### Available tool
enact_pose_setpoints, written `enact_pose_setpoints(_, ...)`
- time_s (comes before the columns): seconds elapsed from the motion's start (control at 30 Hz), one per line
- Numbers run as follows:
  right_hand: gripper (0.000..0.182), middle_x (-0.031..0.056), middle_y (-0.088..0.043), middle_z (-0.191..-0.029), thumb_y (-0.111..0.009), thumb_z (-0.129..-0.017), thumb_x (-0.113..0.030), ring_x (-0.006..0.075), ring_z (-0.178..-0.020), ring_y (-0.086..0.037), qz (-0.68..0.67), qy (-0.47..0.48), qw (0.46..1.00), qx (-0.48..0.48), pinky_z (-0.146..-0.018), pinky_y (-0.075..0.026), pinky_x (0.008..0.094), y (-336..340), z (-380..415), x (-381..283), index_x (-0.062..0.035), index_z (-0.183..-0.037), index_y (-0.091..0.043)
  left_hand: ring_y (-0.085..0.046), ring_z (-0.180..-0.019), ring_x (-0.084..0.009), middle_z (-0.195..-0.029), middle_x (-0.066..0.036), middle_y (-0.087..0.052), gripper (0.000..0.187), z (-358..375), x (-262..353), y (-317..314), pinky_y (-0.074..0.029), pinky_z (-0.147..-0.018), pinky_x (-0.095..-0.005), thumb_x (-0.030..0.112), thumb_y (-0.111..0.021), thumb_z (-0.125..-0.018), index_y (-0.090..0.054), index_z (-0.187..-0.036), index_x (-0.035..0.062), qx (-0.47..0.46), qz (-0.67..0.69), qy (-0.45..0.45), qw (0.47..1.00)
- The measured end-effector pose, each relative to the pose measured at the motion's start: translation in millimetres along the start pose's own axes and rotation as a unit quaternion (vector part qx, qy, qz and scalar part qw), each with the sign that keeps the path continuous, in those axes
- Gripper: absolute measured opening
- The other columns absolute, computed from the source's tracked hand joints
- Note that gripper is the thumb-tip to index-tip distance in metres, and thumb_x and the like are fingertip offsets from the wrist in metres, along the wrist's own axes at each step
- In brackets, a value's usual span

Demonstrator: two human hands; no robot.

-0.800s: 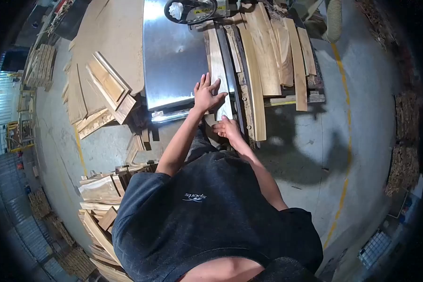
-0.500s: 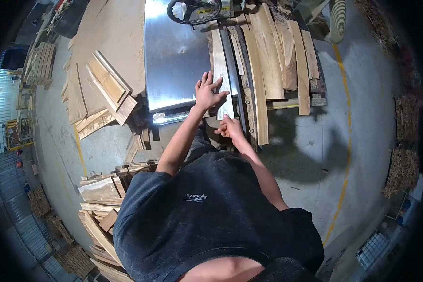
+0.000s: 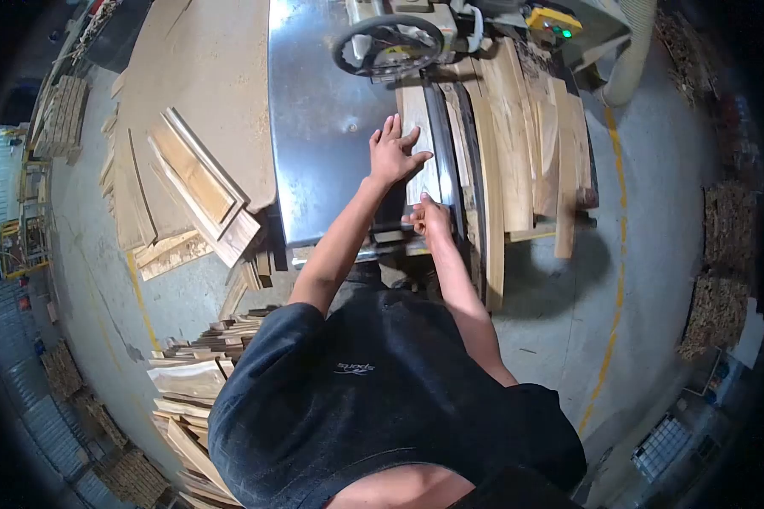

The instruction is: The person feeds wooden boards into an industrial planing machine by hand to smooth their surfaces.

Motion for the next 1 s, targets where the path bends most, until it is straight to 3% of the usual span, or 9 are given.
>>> enact_pose_setpoints(0.27, 0.041, 0.0077, -0.059, -0.057, -0.056, -0.098, -0.040, 0.0214, -0.054, -0.066, 0.002, 0.073, 0.988, 0.135, -0.039, -0.034, 0.0240, -41, -27, -33, -0.0012, -0.084, -0.054, -0.035, -0.140, -0.0362, -0.146, -0.023, -0.042, 0.053, -45, -72, 45, -0.029, -0.111, -0.0487, 0.042, -0.073, -0.079, -0.066, -0.125, 0.0188, -0.045, 0.098, -0.058, 0.992)
enact_pose_setpoints(0.37, 0.041, 0.0060, -0.058, -0.057, -0.054, -0.099, -0.040, 0.0206, -0.054, -0.067, 0.019, 0.049, 0.987, 0.154, -0.039, -0.034, 0.0238, -55, -37, -55, -0.0015, -0.085, -0.054, -0.053, -0.121, -0.0393, -0.131, -0.023, -0.055, 0.045, -19, -130, 115, -0.042, -0.103, -0.0443, 0.027, -0.078, -0.075, -0.069, -0.116, 0.0113, 0.190, 0.064, 0.040, 0.979)
enact_pose_setpoints(0.4, 0.041, 0.0060, -0.058, -0.057, -0.054, -0.099, -0.040, 0.0206, -0.054, -0.067, 0.020, 0.051, 0.987, 0.154, -0.039, -0.034, 0.0238, -59, -42, -60, -0.0015, -0.085, -0.054, -0.052, -0.118, -0.0420, -0.125, -0.027, -0.056, 0.041, -4, -168, 124, -0.042, -0.101, -0.0490, 0.024, -0.078, -0.071, -0.071, -0.108, 0.0095, 0.257, 0.049, 0.075, 0.962)
enact_pose_setpoints(0.5, 0.041, 0.0045, -0.057, -0.057, -0.054, -0.099, -0.041, 0.0197, -0.055, -0.067, 0.014, 0.072, 0.986, 0.147, -0.039, -0.034, 0.0232, -66, -58, -72, -0.0023, -0.086, -0.054, -0.052, -0.120, -0.0409, -0.078, -0.018, -0.065, 0.052, 68, -235, 194, -0.027, -0.112, -0.0546, 0.030, -0.072, -0.078, -0.062, -0.124, 0.0079, 0.358, -0.161, 0.227, 0.891)
enact_pose_setpoints(0.53, 0.041, 0.0039, -0.057, -0.057, -0.054, -0.099, -0.042, 0.0194, -0.055, -0.067, 0.011, 0.073, 0.988, 0.133, -0.039, -0.034, 0.0232, -68, -65, -76, -0.0026, -0.086, -0.054, -0.040, -0.131, -0.0424, -0.104, -0.025, -0.062, 0.063, 97, -273, 209, -0.020, -0.113, -0.0577, 0.038, -0.071, -0.079, -0.054, -0.133, 0.0093, 0.300, -0.034, 0.376, 0.876)
enact_pose_setpoints(0.6, 0.041, 0.0026, -0.058, -0.059, -0.055, -0.098, -0.043, 0.0192, -0.057, -0.068, 0.005, 0.075, 0.991, 0.107, -0.039, -0.034, 0.0222, -68, -81, -83, -0.0036, -0.086, -0.054, -0.025, -0.138, -0.0442, -0.135, -0.033, -0.040, 0.076, 137, -283, 244, -0.017, -0.112, -0.0622, 0.053, -0.070, -0.078, -0.049, -0.136, 0.0096, 0.294, -0.182, 0.514, 0.785)
enact_pose_setpoints(0.63, 0.041, 0.0026, -0.058, -0.059, -0.055, -0.098, -0.043, 0.0192, -0.057, -0.068, 0.007, 0.076, 0.991, 0.106, -0.039, -0.034, 0.0222, -71, -86, -89, -0.0036, -0.086, -0.054, -0.014, -0.141, -0.0470, -0.148, -0.036, -0.011, 0.087, 152, -286, 254, -0.019, -0.109, -0.0664, 0.064, -0.071, -0.073, -0.049, -0.138, 0.0105, 0.221, -0.178, 0.568, 0.773)
enact_pose_setpoints(0.83, 0.039, 0.0055, -0.063, -0.067, -0.054, -0.099, -0.041, 0.0180, -0.060, -0.068, 0.021, 0.143, 0.985, 0.091, -0.040, -0.033, 0.0198, -99, -112, -118, -0.0047, -0.086, -0.055, -0.034, -0.134, -0.0441, -0.142, -0.031, -0.038, 0.092, 194, -316, 235, -0.034, -0.105, -0.0579, 0.065, -0.066, -0.077, -0.046, -0.139, 0.0010, 0.281, -0.173, 0.500, 0.801)
enact_pose_setpoints(1.0, 0.034, 0.0099, -0.070, -0.085, -0.044, -0.104, -0.025, 0.0140, -0.061, -0.065, 0.144, 0.280, 0.948, 0.034, -0.048, -0.040, 0.0227, -125, -89, -122, 0.0013, -0.123, -0.053, -0.049, -0.123, -0.0415, -0.131, -0.028, -0.052, 0.091, 188, -310, 235, -0.039, -0.103, -0.0502, 0.062, -0.065, -0.079, -0.047, -0.133, -0.0092, 0.312, -0.227, 0.460, 0.799)
Point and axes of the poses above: each hand's wrist, its own z-axis away from the middle knuckle, its own y-axis out of the back of the hand, x = y × z, the point moved 3 cm from there along -z, towards the middle knuckle
